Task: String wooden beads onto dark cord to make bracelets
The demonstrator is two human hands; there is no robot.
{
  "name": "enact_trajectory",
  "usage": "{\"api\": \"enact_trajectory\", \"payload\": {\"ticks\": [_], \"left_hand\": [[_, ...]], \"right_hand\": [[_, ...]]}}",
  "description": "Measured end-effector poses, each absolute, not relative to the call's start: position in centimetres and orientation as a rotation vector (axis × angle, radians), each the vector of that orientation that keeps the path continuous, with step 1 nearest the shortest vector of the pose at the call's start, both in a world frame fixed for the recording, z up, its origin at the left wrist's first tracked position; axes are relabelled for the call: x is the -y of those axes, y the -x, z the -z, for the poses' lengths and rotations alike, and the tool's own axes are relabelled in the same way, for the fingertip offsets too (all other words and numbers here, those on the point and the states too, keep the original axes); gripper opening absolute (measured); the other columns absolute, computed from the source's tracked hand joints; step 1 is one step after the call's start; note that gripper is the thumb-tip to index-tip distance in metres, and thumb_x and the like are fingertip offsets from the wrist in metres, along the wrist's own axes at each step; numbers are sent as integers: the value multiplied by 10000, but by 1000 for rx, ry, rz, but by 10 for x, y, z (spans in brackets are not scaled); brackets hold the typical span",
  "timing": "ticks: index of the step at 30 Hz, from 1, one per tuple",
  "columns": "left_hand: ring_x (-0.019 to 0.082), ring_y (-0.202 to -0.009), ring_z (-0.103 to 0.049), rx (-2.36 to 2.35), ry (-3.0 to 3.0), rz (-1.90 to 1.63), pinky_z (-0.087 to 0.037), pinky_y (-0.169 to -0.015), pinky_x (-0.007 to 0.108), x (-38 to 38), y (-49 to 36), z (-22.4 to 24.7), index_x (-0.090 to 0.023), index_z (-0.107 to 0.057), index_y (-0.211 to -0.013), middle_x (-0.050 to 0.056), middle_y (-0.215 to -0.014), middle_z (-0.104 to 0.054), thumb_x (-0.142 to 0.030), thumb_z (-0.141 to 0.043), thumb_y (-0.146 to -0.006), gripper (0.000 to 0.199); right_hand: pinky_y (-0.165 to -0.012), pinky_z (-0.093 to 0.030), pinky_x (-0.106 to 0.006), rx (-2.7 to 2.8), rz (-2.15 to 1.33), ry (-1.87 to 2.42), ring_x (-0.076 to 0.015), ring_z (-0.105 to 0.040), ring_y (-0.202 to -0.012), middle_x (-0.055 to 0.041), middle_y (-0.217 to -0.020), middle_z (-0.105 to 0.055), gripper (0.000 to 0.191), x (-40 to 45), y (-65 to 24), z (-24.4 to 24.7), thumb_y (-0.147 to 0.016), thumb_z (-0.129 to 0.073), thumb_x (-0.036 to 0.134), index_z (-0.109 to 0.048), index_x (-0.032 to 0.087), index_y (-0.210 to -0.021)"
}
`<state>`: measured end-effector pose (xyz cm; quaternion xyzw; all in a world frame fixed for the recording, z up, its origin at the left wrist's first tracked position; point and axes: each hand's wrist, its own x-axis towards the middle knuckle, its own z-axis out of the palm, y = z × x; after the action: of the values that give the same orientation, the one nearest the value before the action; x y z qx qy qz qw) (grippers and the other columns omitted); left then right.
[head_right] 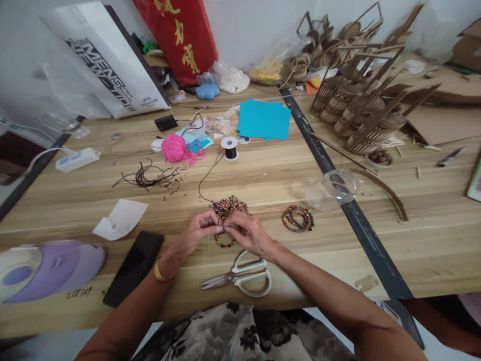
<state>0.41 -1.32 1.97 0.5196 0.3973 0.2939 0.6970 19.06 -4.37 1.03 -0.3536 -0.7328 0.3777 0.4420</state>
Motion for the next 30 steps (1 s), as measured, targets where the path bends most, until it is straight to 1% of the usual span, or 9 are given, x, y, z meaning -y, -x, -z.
{"api": "enact_trajectory", "payload": {"ticks": [6,12,24,30], "left_hand": [[107,-674,-525,-837,-1133,-647,-402,-655,222,15,-5,-20,-140,-547,-712,-2,-701,-586,-288,-737,-679,243],[88,-617,-501,-827,-1119,-625,-388,-605,206,14,-6,-19,-134,-542,-681,-19,-650,-564,-296,-770,-640,282],[91,-627,-533,-832,-1107,-580,-422,-589,201,17,-6,-26,-137,-542,-710,-11,-677,-574,-281,-753,-662,260],[79,-606,-500,-872,-1157,-598,-407,-566,190,18,-7,-27,-138,-545,-717,-20,-663,-534,-295,-741,-676,254]], "right_hand": [[-661,-462,-284,1813,-935,871,-160,-568,-723,-59,-773,-610,154,43,-190,-10,-925,-517,273,-601,163,-855],[-703,-470,-302,1801,-954,846,-172,-579,-772,-69,-807,-617,145,42,-191,-9,-919,-533,268,-612,164,-856],[-692,-468,-302,1823,-946,834,-164,-571,-758,-64,-797,-614,123,42,-191,-9,-913,-537,233,-611,163,-845],[-678,-462,-301,1830,-923,869,-167,-565,-741,-62,-779,-607,146,43,-190,-10,-919,-523,251,-603,165,-832]]}}
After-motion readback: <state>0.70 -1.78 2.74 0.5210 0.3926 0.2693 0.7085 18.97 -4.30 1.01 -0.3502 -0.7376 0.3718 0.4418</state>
